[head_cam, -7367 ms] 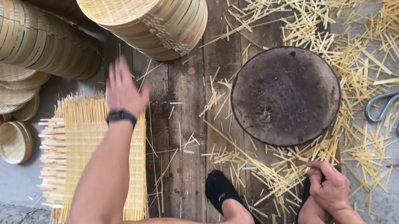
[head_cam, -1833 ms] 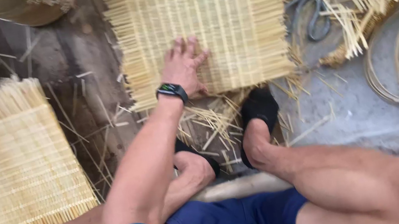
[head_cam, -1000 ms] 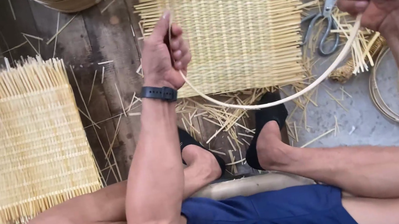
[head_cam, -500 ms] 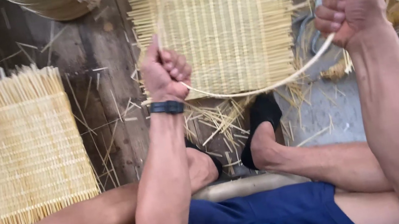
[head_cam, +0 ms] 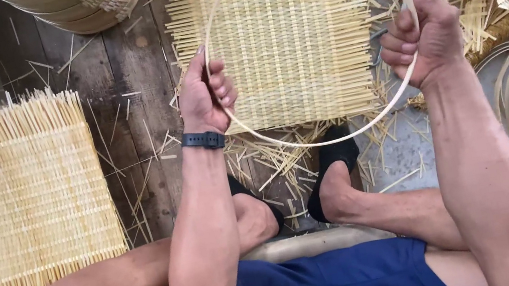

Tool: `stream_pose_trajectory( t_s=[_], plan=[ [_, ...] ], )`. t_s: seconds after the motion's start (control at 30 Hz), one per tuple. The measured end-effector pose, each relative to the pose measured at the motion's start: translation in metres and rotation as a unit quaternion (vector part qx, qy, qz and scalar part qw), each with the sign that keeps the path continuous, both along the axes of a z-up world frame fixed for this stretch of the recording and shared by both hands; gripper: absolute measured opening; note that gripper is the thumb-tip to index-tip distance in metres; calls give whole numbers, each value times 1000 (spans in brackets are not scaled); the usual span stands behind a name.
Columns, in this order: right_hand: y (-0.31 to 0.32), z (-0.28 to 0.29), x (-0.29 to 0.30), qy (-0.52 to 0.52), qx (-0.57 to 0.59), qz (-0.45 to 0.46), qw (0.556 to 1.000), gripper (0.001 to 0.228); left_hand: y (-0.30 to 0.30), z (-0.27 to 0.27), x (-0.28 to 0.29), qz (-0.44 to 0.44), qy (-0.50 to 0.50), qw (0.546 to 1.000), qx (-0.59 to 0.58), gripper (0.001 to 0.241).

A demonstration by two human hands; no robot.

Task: The person sits on the floor of a bamboo workshop and assembles round woven bamboo trays. They press a woven bamboo mat into a circular rim, trim the protruding strip ends with scissors, fit a thin bamboo hoop around the edge, and stack the finished trays with a pile of completed ones.

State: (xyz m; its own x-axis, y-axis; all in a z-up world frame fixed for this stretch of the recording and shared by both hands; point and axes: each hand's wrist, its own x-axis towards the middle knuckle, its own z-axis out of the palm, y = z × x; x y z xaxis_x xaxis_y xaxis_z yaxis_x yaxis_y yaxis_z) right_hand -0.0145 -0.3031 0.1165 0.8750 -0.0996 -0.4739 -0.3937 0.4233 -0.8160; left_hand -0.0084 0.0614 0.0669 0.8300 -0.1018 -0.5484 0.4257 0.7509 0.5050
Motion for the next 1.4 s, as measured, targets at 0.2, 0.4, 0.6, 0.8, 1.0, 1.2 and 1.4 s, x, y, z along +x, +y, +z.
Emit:
stream_pose_trajectory(
  t_s=[0.2,0.4,0.6,0.8,1.0,1.2,1.4],
  plan=[
    [-13,2,5,24,-83,-55,995,47,0,-19,-3,9,56,998,-32,47],
    [42,24,17,44,-90,-40,994,41,-11,-15,-4,108,36,993,-10,43],
    [39,-65,36,28,-359,29,932,20,10,-101,25,91,45,918,383,29],
    [25,-152,51,-67,-610,108,782,33,37,-154,35,-48,-131,627,767,21],
    [32,-133,51,-1,-565,76,822,30,27,-113,47,-146,15,672,725,13],
    [34,-125,46,17,-567,58,822,22,28,-119,50,-119,51,717,685,21],
    [33,-127,50,54,-555,72,827,21,44,-147,51,-95,48,803,587,22]
  ],
)
